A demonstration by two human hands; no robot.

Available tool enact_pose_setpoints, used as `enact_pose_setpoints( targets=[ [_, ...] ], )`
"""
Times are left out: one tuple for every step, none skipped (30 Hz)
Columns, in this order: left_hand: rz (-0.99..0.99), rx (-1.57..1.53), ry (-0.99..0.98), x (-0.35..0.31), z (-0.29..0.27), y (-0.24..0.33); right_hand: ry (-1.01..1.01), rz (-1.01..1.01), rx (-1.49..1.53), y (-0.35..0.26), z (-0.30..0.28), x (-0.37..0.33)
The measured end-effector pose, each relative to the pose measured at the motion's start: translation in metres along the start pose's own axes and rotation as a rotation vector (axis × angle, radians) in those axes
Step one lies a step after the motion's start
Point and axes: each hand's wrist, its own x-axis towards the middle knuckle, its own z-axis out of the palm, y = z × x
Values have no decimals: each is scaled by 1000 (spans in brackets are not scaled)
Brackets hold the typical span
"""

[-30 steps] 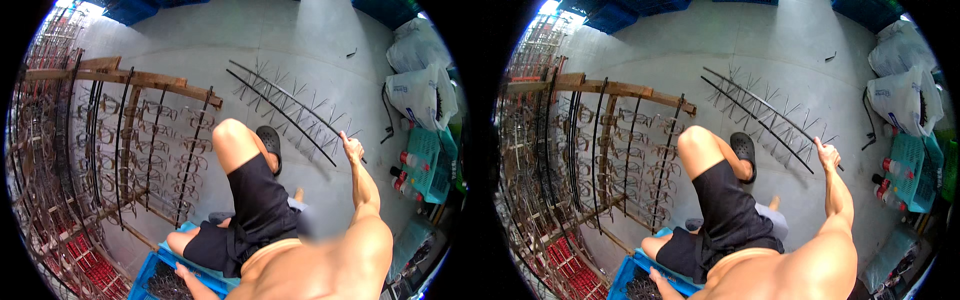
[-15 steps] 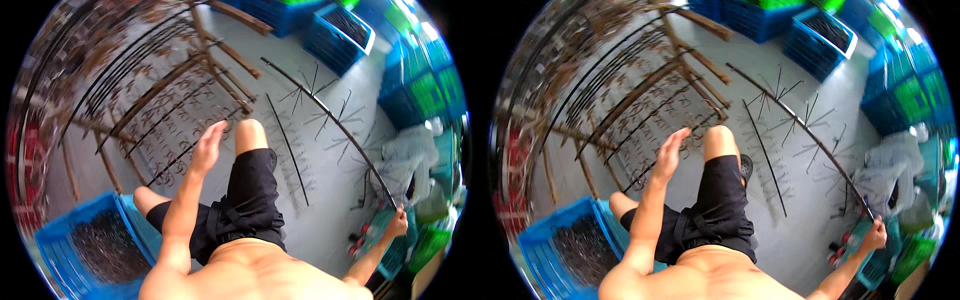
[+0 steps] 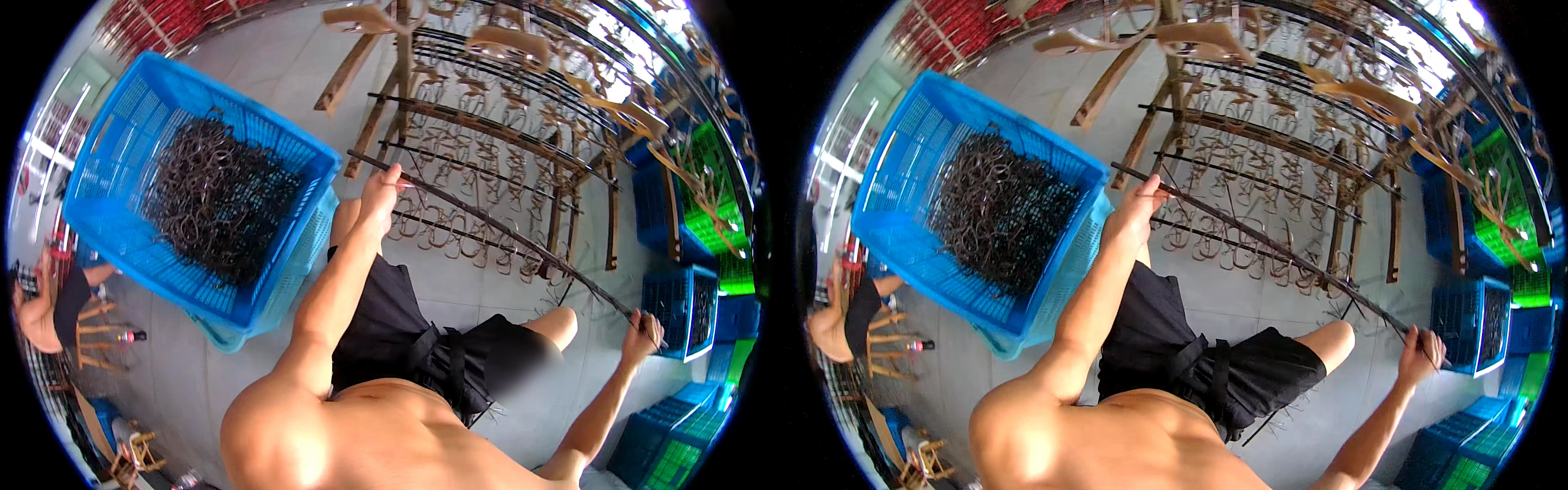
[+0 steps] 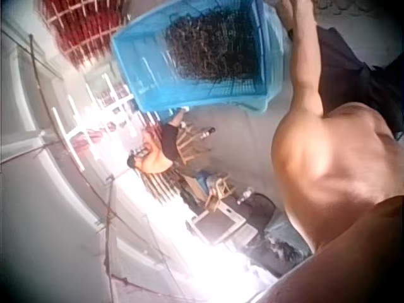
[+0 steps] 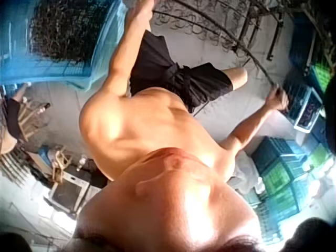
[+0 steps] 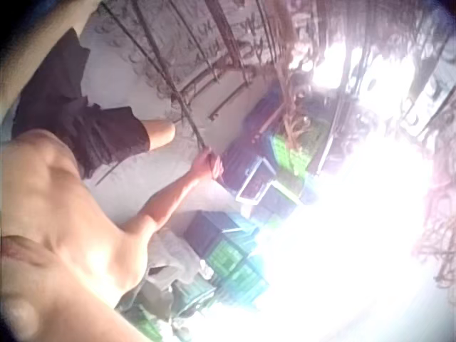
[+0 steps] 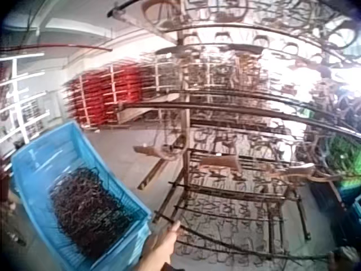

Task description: The person sits on a crate and repeatedly picks metal hooks from a blue basket, then attaches them to a metal rack structure. The person handles hooks one at a time and places them onto horizontal bars of the rack.

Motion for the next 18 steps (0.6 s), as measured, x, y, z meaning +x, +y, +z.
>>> enact_pose_setpoints(
  targets=[
    [-7, 5, 26, 12, -11, -7, -14, -29, 45, -7, 25, 11],
    [-10, 11, 52, 25, -24, -15, -65, -33, 67, -13, 46, 20],
    [-16, -1, 111, 34, -32, -26, -70, -40, 105, -20, 63, 27],
    [-24, -7, 164, 43, -32, -35, -79, -39, 142, -23, 82, 30],
    [-88, 52, 164, 41, -30, -28, -109, -26, 141, -21, 96, 28],
    [-109, 58, 164, 42, -27, -29, -140, -12, 140, -13, 108, 25],
    [-127, 53, 142, 48, -21, -31, -171, 7, 130, -5, 119, 22],
    [-153, 41, 129, 46, -19, -34, -179, 0, 125, 1, 128, 19],
    [-181, 84, 137, 45, -17, -37, -188, -6, 117, 7, 137, 17],
    [-176, 66, 124, 44, -16, -39, -188, -10, 121, 8, 148, 15],
    [-165, 75, 131, 43, -15, -42, -177, -19, 71, 8, 158, 11],
    [-155, 84, 135, 43, -12, -45, -194, 4, 68, 12, 167, 9],
    [-173, 76, 137, 44, -16, -47, -220, 22, 74, 10, 175, 8],
    [-128, 57, 134, 46, -20, -49, -247, 39, 78, 8, 182, 8],
    [-140, 47, 131, 45, -25, -53, -336, 98, 90, 7, 188, 8],
    [-145, 37, 116, 42, -25, -44, -302, 104, 93, 6, 193, 9],
    [-113, 173, 79, 43, -35, -46, -268, 109, 95, 3, 197, 8],
    [-83, 308, 43, 44, -52, -48, -235, 114, 99, 2, 200, 6]
  ],
)
